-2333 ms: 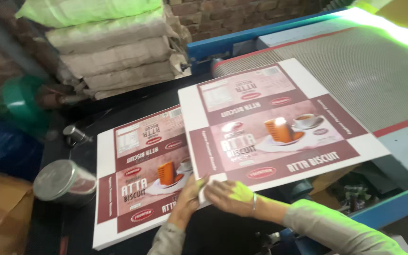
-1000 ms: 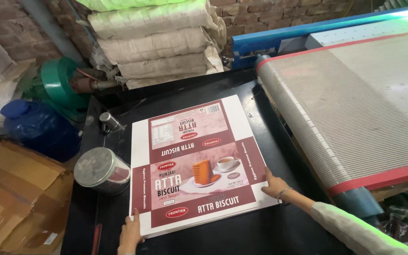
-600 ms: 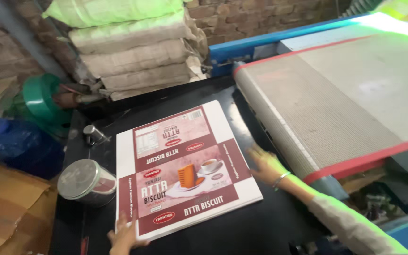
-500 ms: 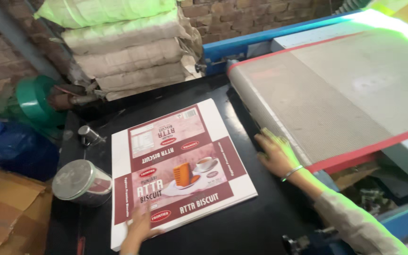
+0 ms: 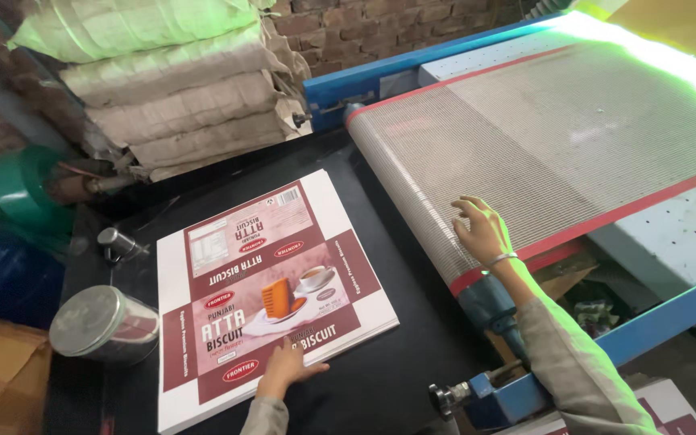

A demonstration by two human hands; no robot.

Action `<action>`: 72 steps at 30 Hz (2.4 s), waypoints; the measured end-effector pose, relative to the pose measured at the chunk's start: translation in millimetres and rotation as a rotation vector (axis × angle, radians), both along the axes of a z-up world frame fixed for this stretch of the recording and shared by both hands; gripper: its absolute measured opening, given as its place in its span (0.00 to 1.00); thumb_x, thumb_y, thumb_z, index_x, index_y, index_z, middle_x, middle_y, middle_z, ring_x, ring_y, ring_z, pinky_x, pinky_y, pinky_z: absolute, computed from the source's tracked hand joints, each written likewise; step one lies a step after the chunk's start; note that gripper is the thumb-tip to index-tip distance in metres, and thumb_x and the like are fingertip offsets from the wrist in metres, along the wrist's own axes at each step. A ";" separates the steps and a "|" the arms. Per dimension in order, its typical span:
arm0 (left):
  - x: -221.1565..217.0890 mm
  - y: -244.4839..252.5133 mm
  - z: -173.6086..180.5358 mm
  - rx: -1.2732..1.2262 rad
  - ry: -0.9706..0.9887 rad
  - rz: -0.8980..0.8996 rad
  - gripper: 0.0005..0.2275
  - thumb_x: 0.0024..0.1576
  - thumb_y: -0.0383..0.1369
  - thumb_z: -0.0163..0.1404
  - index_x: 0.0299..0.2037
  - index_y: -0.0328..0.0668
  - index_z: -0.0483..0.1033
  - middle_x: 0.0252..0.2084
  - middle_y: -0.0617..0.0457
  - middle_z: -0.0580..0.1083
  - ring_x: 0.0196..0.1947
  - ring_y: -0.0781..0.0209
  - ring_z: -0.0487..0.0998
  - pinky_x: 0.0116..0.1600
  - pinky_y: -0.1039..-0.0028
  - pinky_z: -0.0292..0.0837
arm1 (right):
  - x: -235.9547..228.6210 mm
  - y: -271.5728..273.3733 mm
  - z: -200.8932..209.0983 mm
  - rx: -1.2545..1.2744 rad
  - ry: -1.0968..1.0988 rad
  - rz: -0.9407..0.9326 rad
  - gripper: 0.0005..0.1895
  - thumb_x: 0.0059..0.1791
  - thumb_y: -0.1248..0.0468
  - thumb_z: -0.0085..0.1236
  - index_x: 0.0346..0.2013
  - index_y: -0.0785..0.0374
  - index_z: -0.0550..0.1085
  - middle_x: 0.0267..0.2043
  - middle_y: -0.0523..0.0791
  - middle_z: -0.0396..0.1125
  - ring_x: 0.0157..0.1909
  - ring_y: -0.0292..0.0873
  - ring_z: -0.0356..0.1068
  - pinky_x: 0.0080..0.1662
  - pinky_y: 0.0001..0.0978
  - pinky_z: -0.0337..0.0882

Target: The person repeatedly picks up printed cardboard sheets from a conveyor belt and stacks them on a table. The sheets are handled one at a time and placed in a growing pile.

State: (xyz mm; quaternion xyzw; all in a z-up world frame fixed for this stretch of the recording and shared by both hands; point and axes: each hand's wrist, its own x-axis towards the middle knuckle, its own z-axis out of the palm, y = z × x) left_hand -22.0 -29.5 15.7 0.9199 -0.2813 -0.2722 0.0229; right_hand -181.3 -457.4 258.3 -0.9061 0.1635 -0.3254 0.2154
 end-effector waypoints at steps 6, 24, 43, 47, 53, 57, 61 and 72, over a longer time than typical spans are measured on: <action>2.2 -1.2 1.0 -0.015 -0.014 0.003 0.46 0.41 0.69 0.59 0.61 0.36 0.72 0.71 0.25 0.55 0.64 0.29 0.68 0.67 0.56 0.66 | 0.4 0.5 -1.7 -0.009 0.033 0.024 0.17 0.46 0.64 0.59 0.50 0.60 0.78 0.60 0.50 0.70 0.48 0.47 0.77 0.51 0.41 0.74; 21.4 -5.1 -13.4 0.016 0.005 -0.050 0.44 0.38 0.72 0.56 0.49 0.35 0.81 0.58 0.30 0.71 0.55 0.40 0.77 0.61 0.59 0.72 | 4.0 -6.6 -13.7 0.038 0.085 0.014 0.14 0.47 0.63 0.59 0.47 0.61 0.79 0.57 0.49 0.72 0.46 0.47 0.78 0.49 0.40 0.75; 37.6 -13.5 -16.0 -0.067 0.060 -0.073 0.42 0.33 0.68 0.60 0.47 0.37 0.81 0.48 0.41 0.79 0.51 0.48 0.80 0.56 0.63 0.74 | 11.8 -9.4 -31.4 -0.017 0.157 -0.014 0.14 0.45 0.63 0.57 0.45 0.57 0.79 0.53 0.46 0.73 0.48 0.50 0.75 0.51 0.43 0.74; 38.9 -18.2 -16.5 0.014 0.066 -0.096 0.43 0.35 0.71 0.58 0.46 0.34 0.81 0.47 0.40 0.80 0.51 0.47 0.81 0.56 0.63 0.74 | 15.1 -7.1 -38.3 -0.133 0.120 0.044 0.17 0.45 0.62 0.58 0.48 0.60 0.78 0.56 0.47 0.71 0.54 0.52 0.72 0.53 0.44 0.72; 39.1 -17.9 -19.2 -0.005 0.014 -0.072 0.46 0.34 0.70 0.61 0.50 0.34 0.78 0.52 0.40 0.77 0.54 0.47 0.78 0.57 0.62 0.74 | 17.3 -10.3 -43.1 -0.223 0.183 0.009 0.18 0.45 0.60 0.59 0.49 0.57 0.77 0.61 0.49 0.68 0.62 0.53 0.67 0.60 0.52 0.64; 38.5 -16.8 -18.9 0.024 0.028 -0.093 0.45 0.35 0.71 0.59 0.50 0.35 0.80 0.52 0.41 0.78 0.55 0.48 0.78 0.58 0.63 0.73 | 13.1 -25.5 -37.9 -0.247 0.275 -0.093 0.15 0.46 0.55 0.58 0.45 0.52 0.79 0.66 0.51 0.65 0.69 0.54 0.61 0.67 0.55 0.55; 36.6 -16.8 -16.2 0.029 0.047 -0.076 0.44 0.36 0.70 0.59 0.51 0.37 0.79 0.51 0.41 0.78 0.54 0.48 0.79 0.57 0.64 0.74 | 4.1 -50.8 -34.9 -0.349 0.368 -0.231 0.15 0.50 0.49 0.53 0.45 0.50 0.80 0.70 0.55 0.60 0.75 0.56 0.54 0.69 0.61 0.49; 42.3 -19.7 -14.2 0.082 0.087 -0.077 0.42 0.37 0.70 0.60 0.45 0.35 0.81 0.48 0.40 0.79 0.51 0.48 0.80 0.56 0.64 0.74 | -51.0 -184.8 -73.4 -0.397 0.292 -0.682 0.37 0.45 0.55 0.55 0.70 0.59 0.67 0.78 0.55 0.53 0.78 0.56 0.50 0.71 0.65 0.44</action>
